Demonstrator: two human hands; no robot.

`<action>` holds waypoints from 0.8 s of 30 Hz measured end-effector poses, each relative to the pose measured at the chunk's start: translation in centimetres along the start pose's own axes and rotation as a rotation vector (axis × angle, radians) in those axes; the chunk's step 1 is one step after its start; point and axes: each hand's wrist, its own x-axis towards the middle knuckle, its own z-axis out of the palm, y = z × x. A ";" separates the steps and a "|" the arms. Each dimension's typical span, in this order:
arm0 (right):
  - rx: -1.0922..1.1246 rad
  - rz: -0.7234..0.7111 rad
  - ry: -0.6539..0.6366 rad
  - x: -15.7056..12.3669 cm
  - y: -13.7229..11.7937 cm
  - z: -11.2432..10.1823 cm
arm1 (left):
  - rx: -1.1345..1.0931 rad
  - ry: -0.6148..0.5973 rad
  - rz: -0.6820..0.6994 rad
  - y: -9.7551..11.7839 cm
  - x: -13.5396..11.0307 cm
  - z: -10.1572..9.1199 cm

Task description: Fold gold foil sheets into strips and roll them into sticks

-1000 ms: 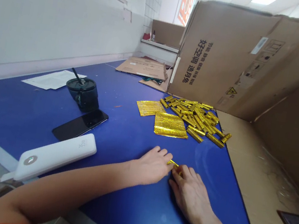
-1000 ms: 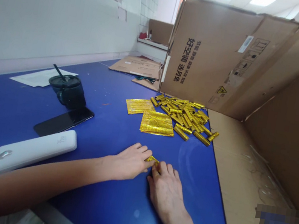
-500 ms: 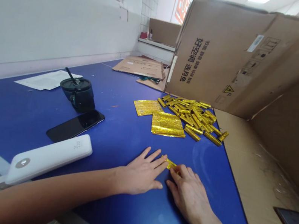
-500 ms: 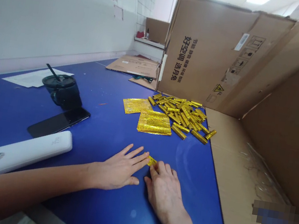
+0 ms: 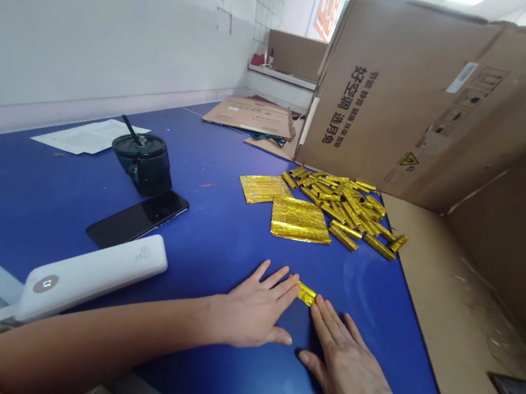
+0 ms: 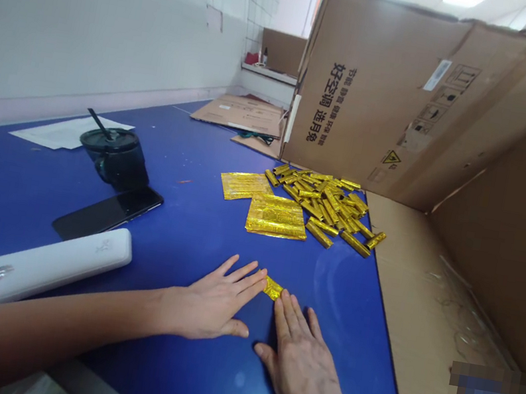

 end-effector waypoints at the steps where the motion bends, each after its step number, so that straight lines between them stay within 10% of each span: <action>1: -0.006 0.006 0.008 -0.3 0.1 0.1 | 0.001 0.005 0.000 -0.1 -0.1 0.1; 14: -0.084 -0.037 0.059 -0.6 0.0 0.1 | -0.163 0.003 0.098 3.6 2.8 -0.8; 24: -0.046 0.025 0.001 -0.7 0.0 0.0 | -0.071 -0.045 0.076 -1.5 0.0 -0.6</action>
